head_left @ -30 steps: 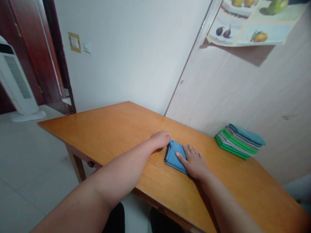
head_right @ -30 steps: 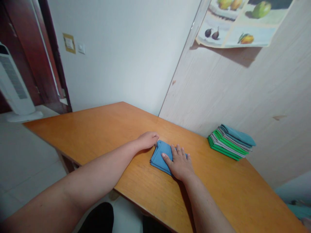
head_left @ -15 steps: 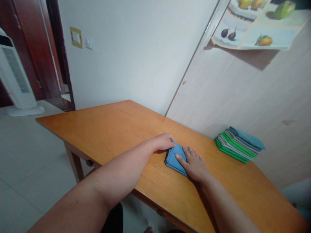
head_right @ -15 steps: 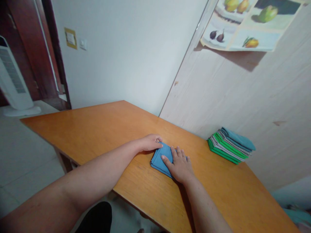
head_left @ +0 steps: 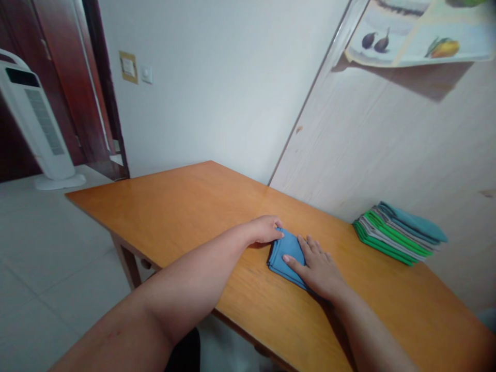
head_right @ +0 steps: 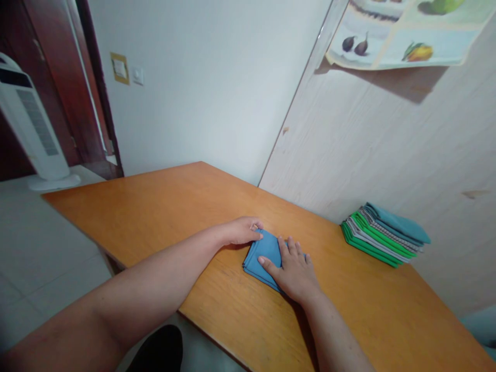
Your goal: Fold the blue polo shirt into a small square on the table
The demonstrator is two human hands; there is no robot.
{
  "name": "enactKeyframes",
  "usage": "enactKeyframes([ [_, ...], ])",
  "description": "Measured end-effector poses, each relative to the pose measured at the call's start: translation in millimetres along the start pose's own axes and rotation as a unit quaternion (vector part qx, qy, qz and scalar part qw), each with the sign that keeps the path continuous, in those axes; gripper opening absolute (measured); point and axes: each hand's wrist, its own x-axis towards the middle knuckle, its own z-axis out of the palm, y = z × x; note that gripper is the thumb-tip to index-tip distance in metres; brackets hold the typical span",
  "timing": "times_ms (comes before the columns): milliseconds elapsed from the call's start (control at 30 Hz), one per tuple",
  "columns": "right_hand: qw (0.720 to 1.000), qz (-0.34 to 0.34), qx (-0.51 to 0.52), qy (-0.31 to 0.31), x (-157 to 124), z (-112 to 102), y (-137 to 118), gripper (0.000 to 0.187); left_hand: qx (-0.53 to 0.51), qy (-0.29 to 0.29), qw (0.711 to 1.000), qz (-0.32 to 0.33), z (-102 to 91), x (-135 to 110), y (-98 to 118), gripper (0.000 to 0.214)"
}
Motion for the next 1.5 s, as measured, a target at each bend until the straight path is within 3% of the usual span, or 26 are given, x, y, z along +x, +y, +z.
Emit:
enactKeyframes([
  [67, 1.0, 0.0, -0.001, 0.001, 0, 0, 0, 0.1, 0.004, 0.018, 1.0, -0.002, -2.3, 0, 1, 0.019],
  [200, 1.0, 0.001, 0.004, 0.001, -1, -1, -1, 0.101, 0.02, 0.075, 0.997, -0.001, -10.6, -1, 8, 0.025],
  [333, 1.0, -0.001, 0.008, 0.003, -2, -2, -2, 0.1, 0.06, 0.128, 0.983, 0.114, -10.8, -11, 25, 0.034],
  [433, 1.0, -0.006, 0.01, 0.002, -1, -1, -2, 0.096, 0.103, 0.083, 0.97, 0.205, 1.1, -22, 40, 0.043],
  [533, 1.0, -0.005, 0.012, 0.001, -1, -1, -3, 0.092, 0.164, 0.014, 0.957, 0.24, 16.3, -32, 48, 0.049],
  [633, 1.0, 0.001, 0.018, -0.01, -2, -4, -5, 0.086, 0.206, -0.03, 0.955, 0.211, 25.3, -37, 47, 0.058],
  [767, 0.999, 0.003, 0.026, -0.022, -5, -10, -10, 0.083, 0.225, -0.044, 0.959, 0.167, 26.3, -37, 42, 0.069],
  [1133, 0.999, -0.017, 0.04, -0.028, -6, -11, -6, 0.089, 0.234, -0.043, 0.954, 0.182, 27.4, -36, 32, 0.075],
  [1500, 0.998, -0.03, 0.047, -0.007, -16, -6, 12, 0.081, 0.257, -0.061, 0.949, 0.171, 22.3, -41, 38, 0.086],
])
